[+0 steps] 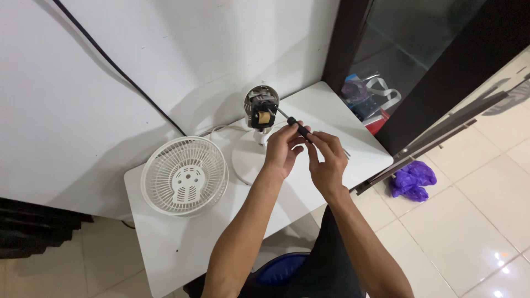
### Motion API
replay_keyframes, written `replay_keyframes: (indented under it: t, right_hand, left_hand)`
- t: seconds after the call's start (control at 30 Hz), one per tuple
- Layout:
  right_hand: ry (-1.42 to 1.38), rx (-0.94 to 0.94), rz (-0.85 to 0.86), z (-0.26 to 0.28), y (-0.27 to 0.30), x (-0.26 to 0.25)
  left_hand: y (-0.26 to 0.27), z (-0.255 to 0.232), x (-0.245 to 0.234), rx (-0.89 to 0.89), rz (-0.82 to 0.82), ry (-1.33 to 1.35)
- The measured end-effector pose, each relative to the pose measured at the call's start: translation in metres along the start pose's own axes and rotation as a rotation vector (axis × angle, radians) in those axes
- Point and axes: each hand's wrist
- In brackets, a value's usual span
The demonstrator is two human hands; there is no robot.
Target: The person disassembles a small white table fan by removing screws from the motor housing with a screwdriver. They separate the housing halves, inspect the internal motor and wiring, then reassemble the housing and tighten the screws.
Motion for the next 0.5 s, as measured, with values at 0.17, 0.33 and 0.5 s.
replay_keyframes:
  t: [0.17,0.33,0.5]
  right_hand:
    - [-0.019,-0.017,0.04,-0.011,-0.001,-0.007]
    - [-0.061,-0.06,0.098,-0.013,-0.007,-0.016]
    - [-0.168,-0.03,0.061,-0.013,-0.017,-0.024]
  left_hand:
    - [-0.003,0.01,0.007,0.026,-0.075,-0.005]
    - [-0.013,0.017,0.002,0.081,-0.092,0.058]
    - [-0.021,0.02,-0.001,0.149,-0.016,0.156]
Point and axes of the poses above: each hand's wrist, its own y-axis away from the middle knuckle, its own x-axis out of the palm, z = x × y, and after that the axes turned 4 degrees about -x, right-handed
